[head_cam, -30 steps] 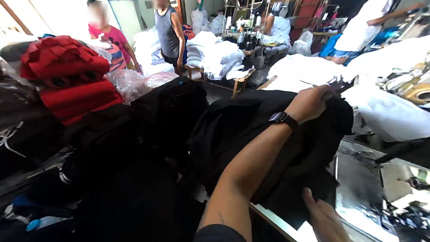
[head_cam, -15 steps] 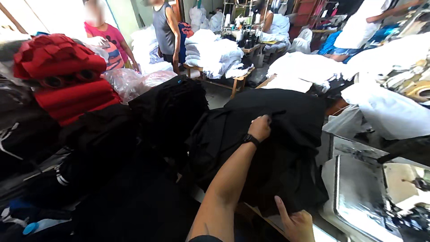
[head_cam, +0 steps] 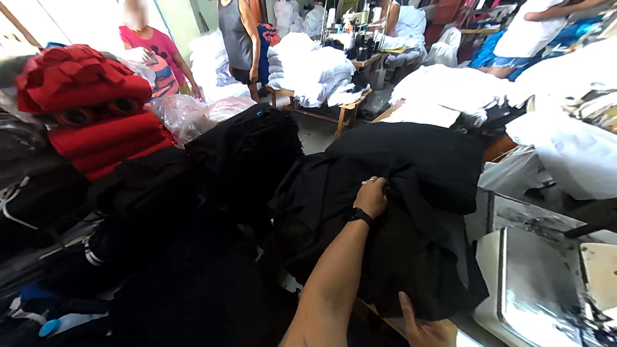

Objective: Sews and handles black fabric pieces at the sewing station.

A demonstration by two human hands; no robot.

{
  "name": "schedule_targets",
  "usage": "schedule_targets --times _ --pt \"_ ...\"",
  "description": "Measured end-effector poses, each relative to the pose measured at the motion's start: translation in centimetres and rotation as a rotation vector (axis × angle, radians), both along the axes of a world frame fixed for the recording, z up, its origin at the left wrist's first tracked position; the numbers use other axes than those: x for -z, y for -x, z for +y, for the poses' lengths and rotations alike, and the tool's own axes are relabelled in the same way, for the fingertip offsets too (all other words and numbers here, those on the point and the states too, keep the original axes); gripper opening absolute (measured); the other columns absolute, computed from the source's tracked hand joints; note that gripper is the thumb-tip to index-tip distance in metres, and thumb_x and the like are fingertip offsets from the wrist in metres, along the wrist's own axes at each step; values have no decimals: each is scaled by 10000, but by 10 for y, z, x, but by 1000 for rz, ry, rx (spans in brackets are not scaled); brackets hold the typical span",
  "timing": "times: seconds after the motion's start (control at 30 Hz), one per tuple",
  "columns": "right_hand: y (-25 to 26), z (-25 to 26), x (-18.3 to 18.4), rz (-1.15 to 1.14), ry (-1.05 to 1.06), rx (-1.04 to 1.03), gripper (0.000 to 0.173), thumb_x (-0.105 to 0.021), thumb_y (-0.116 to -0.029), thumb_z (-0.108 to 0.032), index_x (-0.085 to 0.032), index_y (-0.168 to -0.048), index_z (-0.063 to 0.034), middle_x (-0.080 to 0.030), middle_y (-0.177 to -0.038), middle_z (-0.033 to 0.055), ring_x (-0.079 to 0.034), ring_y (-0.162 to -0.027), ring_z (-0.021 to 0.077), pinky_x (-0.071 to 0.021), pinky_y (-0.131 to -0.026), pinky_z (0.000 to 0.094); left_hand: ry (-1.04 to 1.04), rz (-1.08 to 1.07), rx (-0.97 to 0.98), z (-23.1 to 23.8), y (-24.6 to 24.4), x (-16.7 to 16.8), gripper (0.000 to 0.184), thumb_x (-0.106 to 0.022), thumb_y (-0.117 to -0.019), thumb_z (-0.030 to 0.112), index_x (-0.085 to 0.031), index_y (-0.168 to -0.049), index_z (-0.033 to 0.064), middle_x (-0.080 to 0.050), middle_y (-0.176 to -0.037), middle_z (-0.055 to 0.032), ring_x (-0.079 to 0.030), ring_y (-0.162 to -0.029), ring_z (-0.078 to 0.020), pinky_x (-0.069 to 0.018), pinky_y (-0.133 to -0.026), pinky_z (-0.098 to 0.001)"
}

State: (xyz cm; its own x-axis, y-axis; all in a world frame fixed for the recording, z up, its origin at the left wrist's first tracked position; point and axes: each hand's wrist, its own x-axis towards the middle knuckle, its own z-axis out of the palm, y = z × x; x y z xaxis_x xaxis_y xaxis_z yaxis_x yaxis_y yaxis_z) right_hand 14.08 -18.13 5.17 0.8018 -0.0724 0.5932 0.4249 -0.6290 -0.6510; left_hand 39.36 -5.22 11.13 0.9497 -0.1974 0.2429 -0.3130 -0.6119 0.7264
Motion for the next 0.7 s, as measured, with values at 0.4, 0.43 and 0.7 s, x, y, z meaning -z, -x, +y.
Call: schedule_targets --times 0.4,0.43,0.7 --pt "2 -2 2 -5 -20 -11 305 -671 -928 -137 -698 -931 167 -733 -879 234 -715 -881 46 -532 -867 159 -23 -4 -3 -1 3 3 269 -533 -1019 56 -666 -1243 -14 -650 -1295 -212 -624 -1230 -328 -481 -1085 -456" --pt "4 -4 3 -18 23 -1 305 -668 -935 -146 -703 -940 156 -736 -877 236 -732 -867 107 -558 -849 214 -26 2 -6 -2 5 7 270 -545 -1008 52 -669 -1240 -10 -651 -1291 -210 -620 -1233 -333 -478 -1090 -467" --pt "8 -12 -10 44 19 -59 278 -648 -968 -125 -717 -1026 138 -746 -958 263 -754 -914 353 -590 -860 516 157 37 31 13 5 -27 288 -533 -1057 121 -660 -1236 -65 -675 -1247 -236 -646 -1199 -311 -478 -1085 -452"
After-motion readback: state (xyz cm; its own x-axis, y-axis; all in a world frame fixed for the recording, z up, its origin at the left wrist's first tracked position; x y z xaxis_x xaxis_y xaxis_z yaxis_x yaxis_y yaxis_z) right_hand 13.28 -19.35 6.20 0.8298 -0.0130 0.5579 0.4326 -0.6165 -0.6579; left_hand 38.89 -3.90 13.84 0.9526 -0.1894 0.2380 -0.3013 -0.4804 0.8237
